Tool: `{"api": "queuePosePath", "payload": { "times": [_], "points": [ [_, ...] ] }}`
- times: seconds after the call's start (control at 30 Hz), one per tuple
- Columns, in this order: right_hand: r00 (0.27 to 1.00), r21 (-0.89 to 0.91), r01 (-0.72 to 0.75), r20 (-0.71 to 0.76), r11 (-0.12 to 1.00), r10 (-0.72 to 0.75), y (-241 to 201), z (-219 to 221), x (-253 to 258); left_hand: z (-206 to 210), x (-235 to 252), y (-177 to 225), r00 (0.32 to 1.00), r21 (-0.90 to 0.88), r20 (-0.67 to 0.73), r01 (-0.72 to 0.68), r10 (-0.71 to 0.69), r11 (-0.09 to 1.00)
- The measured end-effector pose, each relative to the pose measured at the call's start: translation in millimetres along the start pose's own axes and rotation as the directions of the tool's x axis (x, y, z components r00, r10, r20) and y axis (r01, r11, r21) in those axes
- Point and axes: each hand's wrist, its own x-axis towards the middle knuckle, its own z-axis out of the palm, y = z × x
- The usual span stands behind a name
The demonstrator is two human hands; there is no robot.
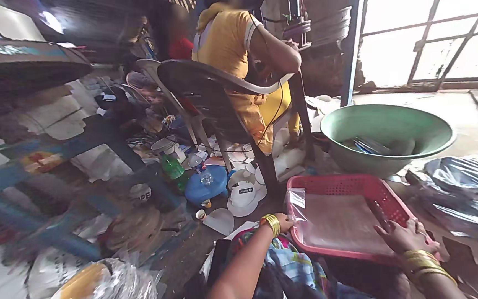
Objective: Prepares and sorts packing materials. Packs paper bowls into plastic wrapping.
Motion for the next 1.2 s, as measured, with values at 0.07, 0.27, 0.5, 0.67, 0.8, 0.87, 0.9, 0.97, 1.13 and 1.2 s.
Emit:
{"api": "queuePosePath", "payload": {
  "times": [0.07,0.27,0.5,0.67,0.8,0.87,0.9,0.97,1.13,1.2],
  "points": [
    [1.000,0.007,0.001,0.000,1.000,-0.001,0.9,0.7,0.7,0.1,-0.9,0.6,1.000,-0.004,-0.004,0.002,-0.002,1.000],
    [1.000,-0.009,0.003,0.007,1.000,-0.003,0.3,-0.4,-0.2,0.5,3.3,-2.7,1.000,0.008,0.002,-0.004,0.004,1.000],
    [1.000,-0.001,0.012,0.008,1.000,-0.012,0.1,-1.6,-0.9,0.7,3.6,-2.9,1.000,-0.008,0.006,0.001,-0.001,1.000],
    [1.000,-0.008,0.011,-0.002,1.000,-0.011,0.6,-1.0,-1.0,0.1,3.0,-2.0,1.000,-0.005,0.007,0.000,0.000,1.000],
    [1.000,0.007,0.007,-0.014,1.000,-0.007,-1.0,-2.0,-3.5,0.3,2.0,-1.3,1.000,-0.004,0.004,0.000,0.000,1.000],
    [1.000,0.007,0.008,-0.011,1.000,-0.008,-1.4,-2.3,-3.6,0.4,3.3,-1.9,1.000,-0.008,0.009,0.002,-0.002,1.000],
    [1.000,0.006,0.010,-0.009,1.000,-0.010,-0.8,-2.0,-3.2,0.5,3.7,-2.1,1.000,-0.006,0.006,0.001,-0.001,1.000],
    [1.000,0.006,0.013,-0.006,1.000,-0.013,-0.6,-2.5,-3.8,0.3,4.0,-2.1,1.000,-0.007,0.004,-0.002,0.002,1.000],
    [1.000,-0.005,0.013,-0.001,1.000,-0.013,-2.6,-4.3,-5.2,-0.1,1.8,-0.8,1.000,-0.004,0.007,-0.007,0.007,1.000],
    [1.000,-0.011,0.013,-0.009,1.000,-0.013,-2.2,-3.6,-4.3,-0.2,3.2,-1.5,1.000,-0.010,0.004,-0.007,0.007,1.000]
  ]
}}
